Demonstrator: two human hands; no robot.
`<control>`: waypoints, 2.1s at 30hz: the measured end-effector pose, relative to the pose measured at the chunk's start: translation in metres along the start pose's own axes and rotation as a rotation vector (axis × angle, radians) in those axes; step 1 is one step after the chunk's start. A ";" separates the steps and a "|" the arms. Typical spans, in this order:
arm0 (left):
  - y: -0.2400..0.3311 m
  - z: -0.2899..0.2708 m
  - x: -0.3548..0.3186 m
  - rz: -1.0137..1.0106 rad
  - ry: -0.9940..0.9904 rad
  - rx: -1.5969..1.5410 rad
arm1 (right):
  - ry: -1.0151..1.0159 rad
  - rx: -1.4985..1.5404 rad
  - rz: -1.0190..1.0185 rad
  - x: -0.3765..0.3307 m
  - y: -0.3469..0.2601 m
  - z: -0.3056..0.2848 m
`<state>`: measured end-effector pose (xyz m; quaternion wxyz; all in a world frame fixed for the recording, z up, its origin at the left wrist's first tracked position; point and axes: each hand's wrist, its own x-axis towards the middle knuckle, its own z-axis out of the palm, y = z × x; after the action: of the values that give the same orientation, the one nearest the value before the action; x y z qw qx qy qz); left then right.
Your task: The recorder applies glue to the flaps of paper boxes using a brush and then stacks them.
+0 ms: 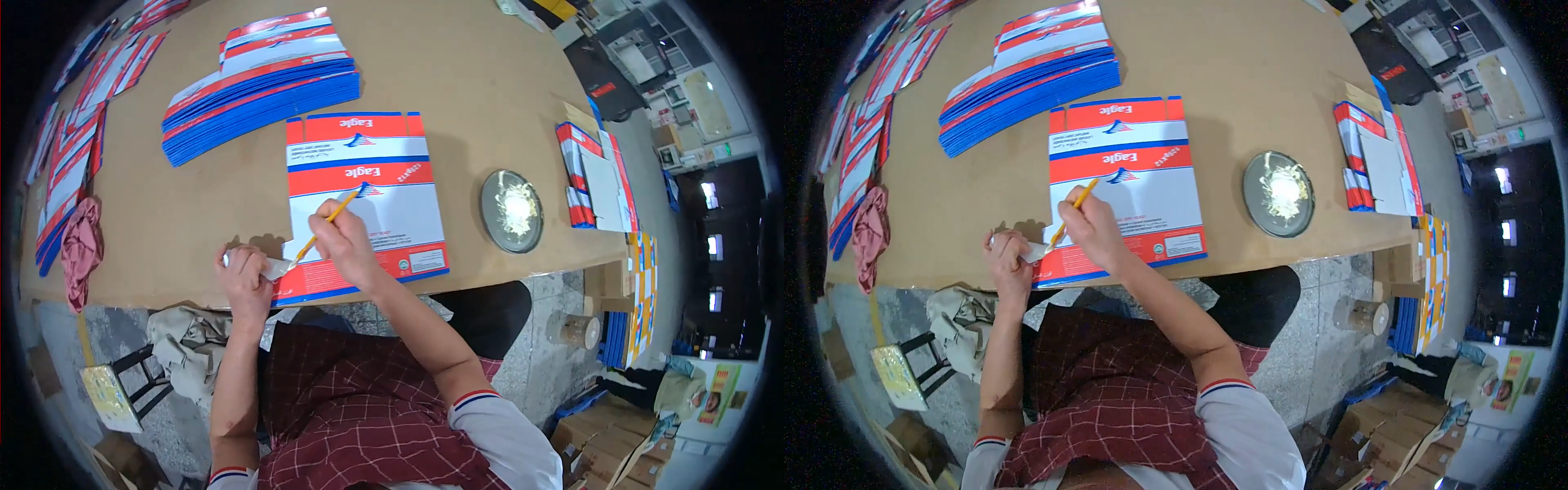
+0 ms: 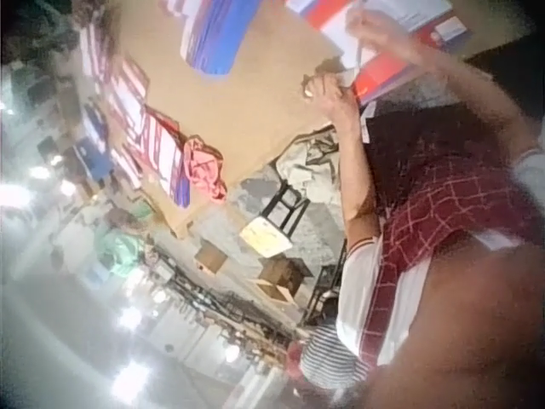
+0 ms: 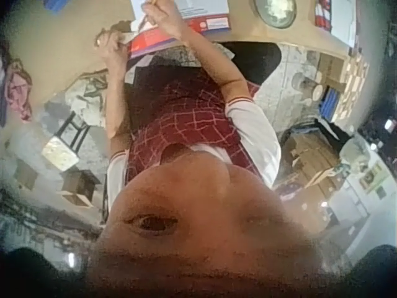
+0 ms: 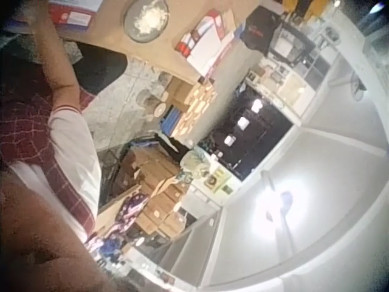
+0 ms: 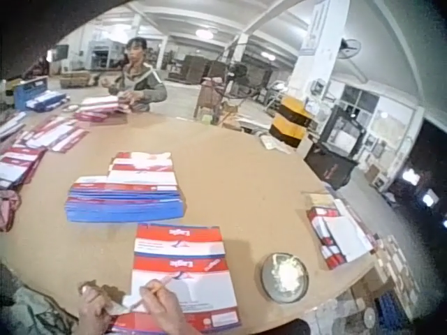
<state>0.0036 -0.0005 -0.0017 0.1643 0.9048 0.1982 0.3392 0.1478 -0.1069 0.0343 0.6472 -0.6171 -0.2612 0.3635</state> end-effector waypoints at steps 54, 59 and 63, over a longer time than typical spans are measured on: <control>0.001 -0.004 0.000 -0.055 -0.015 -0.036 | 0.034 0.115 0.128 0.012 -0.008 0.001; 0.000 -0.004 0.000 -0.045 -0.011 -0.038 | 0.007 0.049 0.127 0.010 -0.006 0.000; -0.001 -0.004 -0.002 -0.045 0.017 -0.054 | 0.034 0.119 0.211 0.011 -0.006 -0.008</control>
<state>-0.0006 0.0004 0.0001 0.1947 0.8925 0.2108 0.3481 0.1615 -0.1030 0.0384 0.6451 -0.6078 -0.1616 0.4339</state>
